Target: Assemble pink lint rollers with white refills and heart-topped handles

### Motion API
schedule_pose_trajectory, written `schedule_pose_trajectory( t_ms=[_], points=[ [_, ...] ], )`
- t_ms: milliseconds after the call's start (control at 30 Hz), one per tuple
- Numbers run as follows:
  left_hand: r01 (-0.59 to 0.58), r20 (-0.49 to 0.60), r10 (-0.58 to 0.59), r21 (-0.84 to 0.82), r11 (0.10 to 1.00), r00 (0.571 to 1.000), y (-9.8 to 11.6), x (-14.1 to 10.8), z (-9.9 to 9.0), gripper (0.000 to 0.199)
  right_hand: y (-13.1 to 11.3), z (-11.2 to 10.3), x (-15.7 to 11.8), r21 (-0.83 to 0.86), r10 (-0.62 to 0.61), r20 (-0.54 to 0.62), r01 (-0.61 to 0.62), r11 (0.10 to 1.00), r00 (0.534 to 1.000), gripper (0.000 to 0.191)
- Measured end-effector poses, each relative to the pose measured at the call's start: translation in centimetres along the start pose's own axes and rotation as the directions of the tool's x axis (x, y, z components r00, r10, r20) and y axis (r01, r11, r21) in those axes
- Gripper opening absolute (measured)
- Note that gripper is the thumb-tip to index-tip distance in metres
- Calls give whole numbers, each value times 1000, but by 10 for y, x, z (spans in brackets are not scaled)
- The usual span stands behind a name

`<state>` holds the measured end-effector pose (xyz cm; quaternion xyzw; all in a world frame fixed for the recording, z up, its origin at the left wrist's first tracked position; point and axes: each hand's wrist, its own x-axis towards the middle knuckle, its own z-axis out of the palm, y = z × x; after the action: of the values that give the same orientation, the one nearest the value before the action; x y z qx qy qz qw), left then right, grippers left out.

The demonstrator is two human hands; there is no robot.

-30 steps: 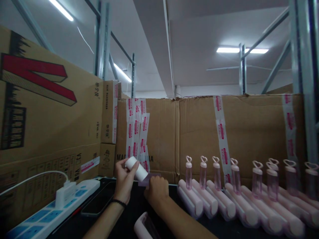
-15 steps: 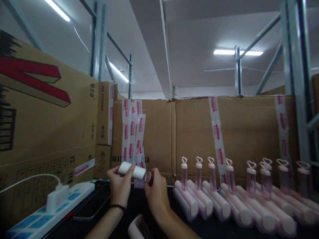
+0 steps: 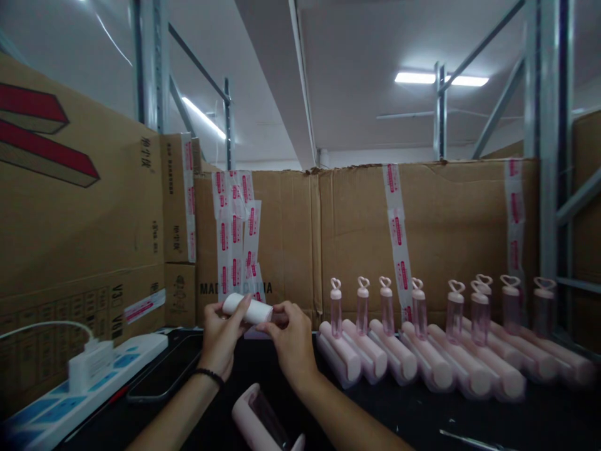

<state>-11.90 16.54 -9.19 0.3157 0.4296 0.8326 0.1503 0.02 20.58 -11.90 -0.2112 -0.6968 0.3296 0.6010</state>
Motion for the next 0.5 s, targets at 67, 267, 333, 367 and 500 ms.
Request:
schedule_pose_trajectory(
  t_ms=[67, 267, 333, 367, 500],
  points=[
    [41, 25, -41, -30, 999, 999, 0, 0, 0, 49, -4, 0, -1, 11, 0, 22, 0, 1000, 1000, 21],
    [198, 130, -184, -97, 975, 974, -1, 4, -6, 28, -18, -2, 4, -18, -21, 130, 24, 1000, 991, 29],
    [232, 142, -215, -114, 966, 966, -2, 5, -7, 29, -21, -3, 7, -17, -39, 191, 43, 999, 981, 29],
    [240, 146, -222, -124, 963, 964, -3, 5, -8, 29, -22, -4, 8, -19, -47, 218, 52, 998, 975, 30],
    [263, 183, -234, -158, 952, 955, -2, 1, -5, 26, -28, -8, 11, -91, -51, 264, 78, 993, 963, 29]
  ],
)
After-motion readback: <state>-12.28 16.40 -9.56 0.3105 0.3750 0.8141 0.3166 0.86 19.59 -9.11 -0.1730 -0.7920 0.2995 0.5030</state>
